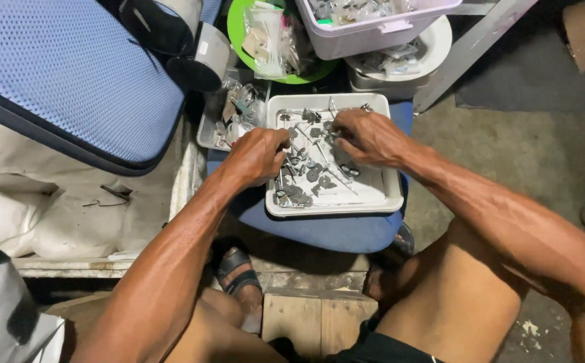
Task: Sorting and inspecting small metal components in a plastic tray
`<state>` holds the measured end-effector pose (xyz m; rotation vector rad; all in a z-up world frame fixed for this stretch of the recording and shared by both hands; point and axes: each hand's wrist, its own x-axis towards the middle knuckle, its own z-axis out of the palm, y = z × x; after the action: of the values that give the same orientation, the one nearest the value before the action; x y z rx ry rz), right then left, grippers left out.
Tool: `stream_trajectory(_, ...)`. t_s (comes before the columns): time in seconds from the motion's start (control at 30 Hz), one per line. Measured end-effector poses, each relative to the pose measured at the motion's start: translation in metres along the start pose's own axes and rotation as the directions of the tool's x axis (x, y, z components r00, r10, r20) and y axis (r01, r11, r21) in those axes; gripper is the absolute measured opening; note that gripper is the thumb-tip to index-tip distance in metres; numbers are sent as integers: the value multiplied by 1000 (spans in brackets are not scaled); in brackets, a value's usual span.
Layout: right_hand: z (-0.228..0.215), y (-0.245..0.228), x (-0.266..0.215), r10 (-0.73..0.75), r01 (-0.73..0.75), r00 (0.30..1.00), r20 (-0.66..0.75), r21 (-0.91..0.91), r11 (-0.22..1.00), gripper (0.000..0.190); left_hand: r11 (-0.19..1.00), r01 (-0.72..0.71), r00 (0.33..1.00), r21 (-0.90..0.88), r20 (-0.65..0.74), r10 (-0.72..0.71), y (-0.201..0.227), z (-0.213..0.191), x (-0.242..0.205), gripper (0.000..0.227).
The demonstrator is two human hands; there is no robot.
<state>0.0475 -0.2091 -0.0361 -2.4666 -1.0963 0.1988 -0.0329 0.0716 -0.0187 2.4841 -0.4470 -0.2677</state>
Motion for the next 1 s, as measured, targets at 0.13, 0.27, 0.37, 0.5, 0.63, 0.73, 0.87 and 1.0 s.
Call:
stream_trajectory(0.13,8,-46,5,-37,36,998,51,15,999,14,995,14,997,104,73,-22,0,5,-4,21)
stream_trajectory(0.27,20,-54,15,-136,155,976,171,-104,982,11,998,20,991,56,129,-27,6,-2,-6,23)
stream_trajectory(0.37,16,-48,14,-120,140,965,232,-74,987,12,1000,-16,992,-7,127,17,-9,6,-3,26)
stream_trajectory(0.5,12,-31,14,-90,98,986,139,-48,994,11,995,-2,995,-100,101,12,-16,8,-3,23)
stream_trajectory(0.63,12,-45,22,-166,165,986,32,27,986,9,997,0,995,-72,96,7,-25,17,5,22)
stream_trajectory(0.73,21,-53,27,-269,272,962,46,-73,960,8,997,-65,997,-45,42,67,-25,15,13,20)
stream_trajectory(0.87,16,-54,31,-190,225,971,147,-284,932,21,996,76,996,45,44,-78,-12,15,14,30)
stream_trajectory(1.0,10,-41,30,-108,92,988,112,147,985,16,985,77,996,-152,-38,-84,1,7,16,31)
